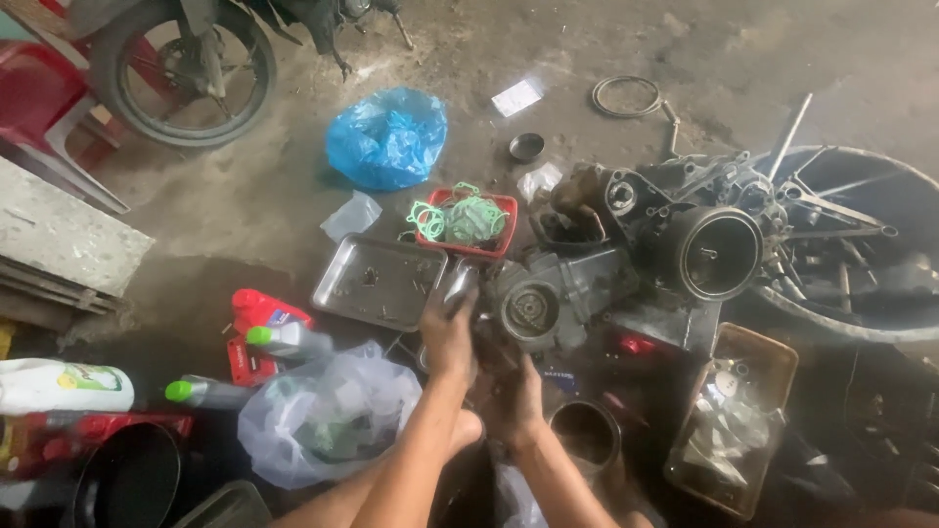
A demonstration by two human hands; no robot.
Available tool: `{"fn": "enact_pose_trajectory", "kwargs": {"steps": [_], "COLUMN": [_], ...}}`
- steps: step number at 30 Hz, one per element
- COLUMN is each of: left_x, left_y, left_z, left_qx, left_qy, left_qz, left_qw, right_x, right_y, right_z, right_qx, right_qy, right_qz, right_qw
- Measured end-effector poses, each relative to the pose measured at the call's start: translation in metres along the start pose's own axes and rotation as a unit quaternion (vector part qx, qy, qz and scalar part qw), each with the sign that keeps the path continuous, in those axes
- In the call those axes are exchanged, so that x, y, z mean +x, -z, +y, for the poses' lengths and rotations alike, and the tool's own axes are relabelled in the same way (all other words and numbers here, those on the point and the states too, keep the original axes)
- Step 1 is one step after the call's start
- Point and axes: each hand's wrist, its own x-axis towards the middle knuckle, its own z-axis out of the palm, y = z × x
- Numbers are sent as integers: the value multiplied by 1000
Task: Fitting a gasket and cylinder head onto a motorcycle engine during a repair process.
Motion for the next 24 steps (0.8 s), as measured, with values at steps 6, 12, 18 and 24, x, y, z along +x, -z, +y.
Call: {"fn": "enact_pose_trajectory", "kwargs": {"steps": [6, 12, 18, 24], "left_x": [-5, 25, -4, -18], "left_y": [1, 11, 49, 60], "left_z": [6, -29, -34, -43], "left_qx": [-76, -34, 299, 409], "left_qy": [37, 10, -272, -223], "left_qz": [-23, -44, -176, -308], "left_qw": [996, 998, 898, 830], "right_x": [17, 16, 24, 43], "right_y": [25, 28, 38, 62], "right_z": [7, 7, 6, 8], "right_qx": [60, 75, 25, 56], "right_qy": [-5, -50, 22, -33], "right_qz": [-35, -61, -73, -108], "right_qw": [998, 994, 997, 992]}}
